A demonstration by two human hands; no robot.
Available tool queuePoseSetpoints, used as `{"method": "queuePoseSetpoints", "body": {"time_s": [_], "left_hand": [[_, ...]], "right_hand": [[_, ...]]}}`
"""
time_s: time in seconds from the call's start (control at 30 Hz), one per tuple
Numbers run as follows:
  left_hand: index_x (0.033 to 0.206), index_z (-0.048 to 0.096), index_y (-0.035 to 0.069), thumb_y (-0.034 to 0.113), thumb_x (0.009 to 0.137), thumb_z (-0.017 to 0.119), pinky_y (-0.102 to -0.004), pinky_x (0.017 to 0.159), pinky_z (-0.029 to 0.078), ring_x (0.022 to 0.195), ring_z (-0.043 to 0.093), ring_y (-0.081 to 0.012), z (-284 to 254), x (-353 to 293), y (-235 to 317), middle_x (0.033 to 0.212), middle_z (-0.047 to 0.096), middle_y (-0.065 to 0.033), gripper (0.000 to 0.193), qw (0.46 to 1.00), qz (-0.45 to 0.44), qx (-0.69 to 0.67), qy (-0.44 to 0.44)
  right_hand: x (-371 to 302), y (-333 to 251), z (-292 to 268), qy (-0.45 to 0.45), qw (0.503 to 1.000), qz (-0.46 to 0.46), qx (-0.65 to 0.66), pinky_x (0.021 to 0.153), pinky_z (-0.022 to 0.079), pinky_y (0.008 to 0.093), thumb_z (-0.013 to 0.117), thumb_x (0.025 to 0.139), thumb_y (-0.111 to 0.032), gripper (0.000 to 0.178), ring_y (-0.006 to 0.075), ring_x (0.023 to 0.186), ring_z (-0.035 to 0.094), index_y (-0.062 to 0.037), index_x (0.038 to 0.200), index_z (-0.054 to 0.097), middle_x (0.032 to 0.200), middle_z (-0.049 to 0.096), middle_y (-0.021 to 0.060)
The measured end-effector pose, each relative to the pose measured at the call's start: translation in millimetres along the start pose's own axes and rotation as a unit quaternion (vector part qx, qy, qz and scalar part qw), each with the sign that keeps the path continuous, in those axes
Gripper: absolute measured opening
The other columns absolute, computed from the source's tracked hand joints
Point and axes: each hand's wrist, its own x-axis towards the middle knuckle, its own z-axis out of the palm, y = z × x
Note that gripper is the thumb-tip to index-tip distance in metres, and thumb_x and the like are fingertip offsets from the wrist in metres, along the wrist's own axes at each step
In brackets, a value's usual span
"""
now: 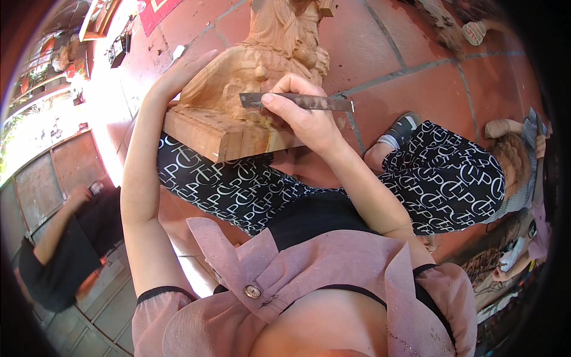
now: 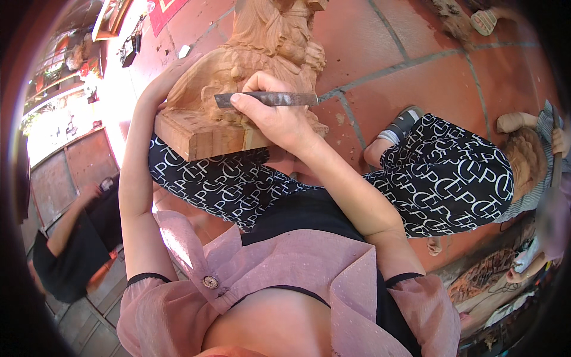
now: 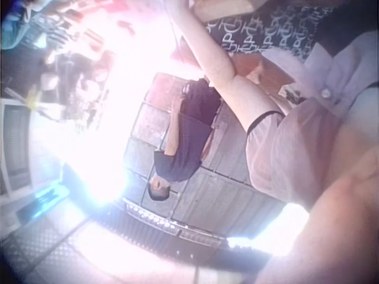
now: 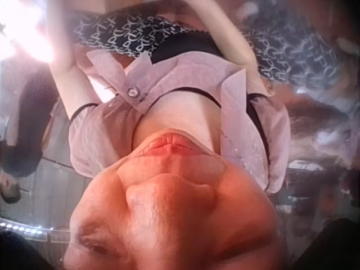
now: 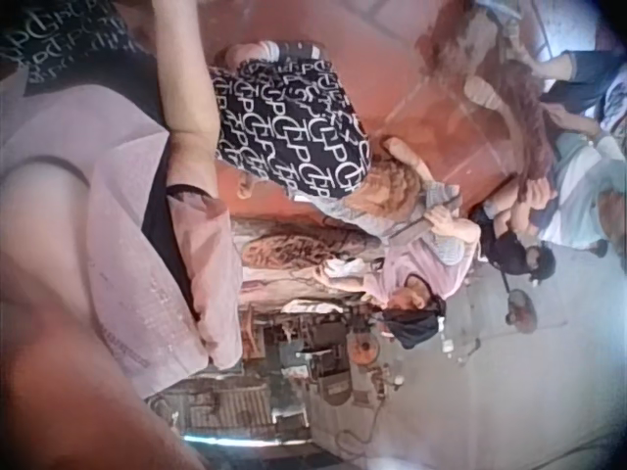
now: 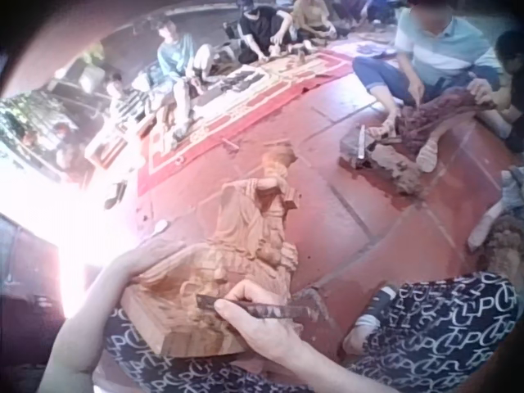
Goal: The person carves a wooden figurine using a chisel while sitting on the floor. They hold the wood with one hand and use the chisel with the other to shape details on the piece.
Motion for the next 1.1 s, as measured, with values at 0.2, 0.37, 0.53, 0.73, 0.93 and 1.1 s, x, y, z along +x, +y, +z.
{"method": "queuePoseSetpoints", "body": {"time_s": [0.2, 0.37, 0.53, 0.73, 0.93, 1.1], "left_hand": [[0.127, 0.049, 0.007, 0.034, 0.094, 0.037, -0.0286, 0.095, 0.036, 0.109, 0.049, -0.0175, -5, 8, -18, 0.122, 0.053, -0.0096, 0.044, 0.997, 0.047, 0.054, -0.006], [0.127, 0.049, 0.007, 0.031, 0.093, 0.039, -0.0287, 0.095, 0.036, 0.109, 0.049, -0.0172, -4, 5, -2, 0.122, 0.054, -0.01, 0.043, 0.999, 0.021, 0.047, -0.016], [0.127, 0.048, 0.005, 0.029, 0.094, 0.04, -0.0289, 0.095, 0.036, 0.109, 0.049, -0.0174, -6, 4, 0, 0.122, 0.054, -0.0107, 0.042, 0.997, 0.047, 0.034, -0.052], [0.126, 0.048, 0.003, 0.026, 0.094, 0.04, -0.0285, 0.096, 0.035, 0.11, 0.048, -0.0174, -6, 8, -10, 0.124, 0.052, -0.0103, 0.04, 0.993, 0.093, 0.042, -0.054], [0.127, 0.048, 0.004, 0.025, 0.094, 0.04, -0.0279, 0.097, 0.034, 0.112, 0.047, -0.017, -8, 8, -12, 0.124, 0.052, -0.0097, 0.04, 0.986, 0.137, 0.069, -0.06], [0.127, 0.048, 0.004, 0.024, 0.093, 0.042, -0.0283, 0.097, 0.035, 0.111, 0.048, -0.0172, -6, 2, -4, 0.124, 0.052, -0.0085, 0.04, 0.996, 0.063, 0.04, -0.038]], "right_hand": [[-11, 3, -3, -0.012, 0.999, 0.03, -0.016, 0.056, 0.041, 0.0198, 0.057, 0.086, -0.017, 0.017, 0.0055, 0.064, 0.052, -0.0008, 0.088, 0.061, 0.072, 0.058, 0.0005], [-10, 4, -12, -0.005, 0.996, 0.062, 0.059, 0.056, 0.041, 0.0197, 0.057, 0.086, -0.017, 0.019, 0.0065, 0.064, 0.053, -0.0003, 0.093, 0.063, 0.074, 0.06, 0.0016], [-12, 5, -8, -0.019, 0.997, 0.058, 0.04, 0.056, 0.042, 0.0195, 0.059, 0.085, -0.019, 0.022, 0.0071, 0.064, 0.054, 0.0003, 0.095, 0.064, 0.076, 0.062, 0.003], [-6, 2, -23, -0.039, 0.992, 0.078, 0.09, 0.058, 0.044, 0.0235, 0.059, 0.086, -0.019, 0.022, 0.0074, 0.064, 0.053, 0.0023, 0.092, 0.064, 0.071, 0.06, 0.0019], [-4, 2, -17, -0.064, 0.997, 0.051, 0.009, 0.057, 0.044, 0.0235, 0.06, 0.085, -0.023, 0.023, 0.0076, 0.062, 0.052, 0.0006, 0.084, 0.064, 0.069, 0.058, 0.0015], [2, 4, -31, -0.057, 0.997, 0.033, -0.032, 0.055, 0.043, 0.0224, 0.061, 0.085, -0.021, 0.022, 0.0074, 0.06, 0.052, 0.0, 0.083, 0.063, 0.068, 0.058, 0.0018]]}}
